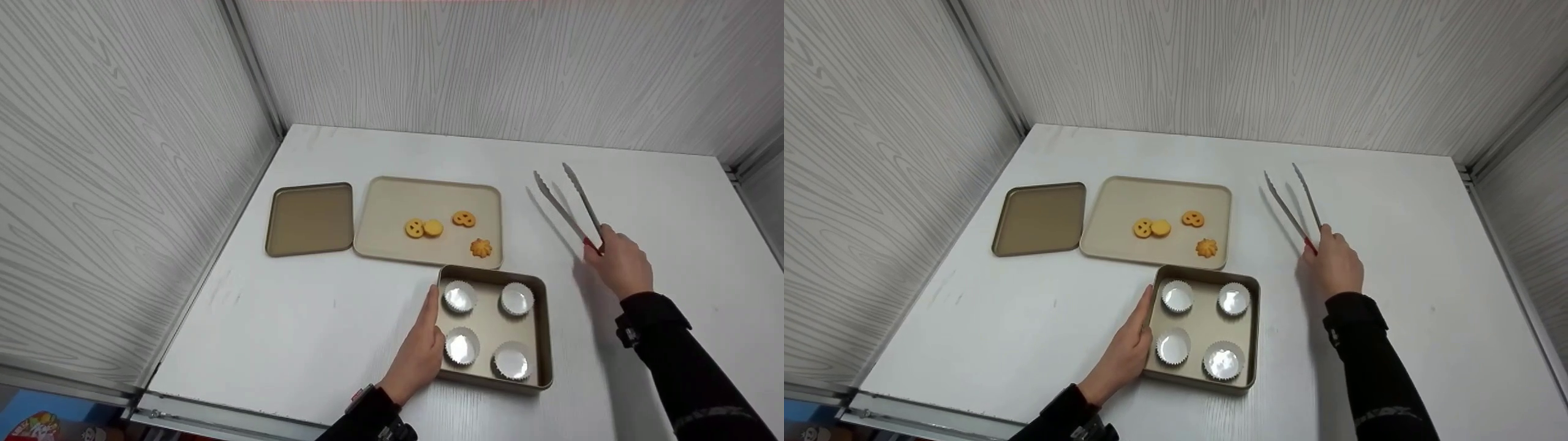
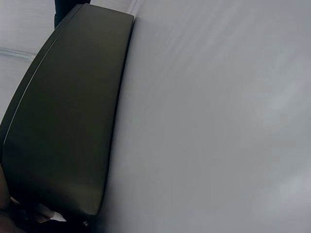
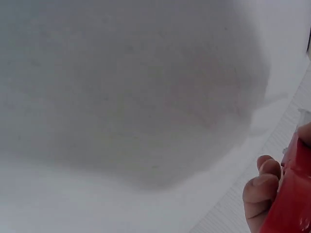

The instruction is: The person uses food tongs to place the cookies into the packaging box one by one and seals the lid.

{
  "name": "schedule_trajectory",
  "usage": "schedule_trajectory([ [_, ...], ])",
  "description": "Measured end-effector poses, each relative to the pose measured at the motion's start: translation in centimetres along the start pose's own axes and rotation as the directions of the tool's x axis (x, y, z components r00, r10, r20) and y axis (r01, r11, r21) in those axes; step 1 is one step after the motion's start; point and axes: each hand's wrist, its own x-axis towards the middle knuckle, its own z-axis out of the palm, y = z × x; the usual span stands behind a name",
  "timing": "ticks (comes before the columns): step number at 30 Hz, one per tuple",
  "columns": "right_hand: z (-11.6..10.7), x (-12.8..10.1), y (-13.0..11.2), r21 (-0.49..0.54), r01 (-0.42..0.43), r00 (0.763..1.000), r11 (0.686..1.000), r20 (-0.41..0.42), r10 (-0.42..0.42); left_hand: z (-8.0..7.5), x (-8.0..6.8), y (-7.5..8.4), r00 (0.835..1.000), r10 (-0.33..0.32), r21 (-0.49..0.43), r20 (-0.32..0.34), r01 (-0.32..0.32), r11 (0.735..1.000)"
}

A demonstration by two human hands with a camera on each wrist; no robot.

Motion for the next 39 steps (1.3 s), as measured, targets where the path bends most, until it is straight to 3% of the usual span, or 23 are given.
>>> schedule_trajectory([
  [13,-1.9,0.4,-1.7,0.078,0.215,0.970,0.974,0.102,-0.222,0.1,0.6,-0.1,1.000,-0.005,0.021,-0.006,0.005,1.000],
  [22,-3.2,0.2,-3.1,0.100,0.236,0.927,0.966,0.276,-0.255,0.1,0.9,0.0,1.000,-0.009,0.020,-0.015,0.010,1.000],
  [39,-2.9,1.3,-4.9,0.074,0.289,0.859,0.954,0.420,-0.293,0.2,1.4,-0.2,1.000,-0.021,0.015,-0.015,0.021,1.000],
])
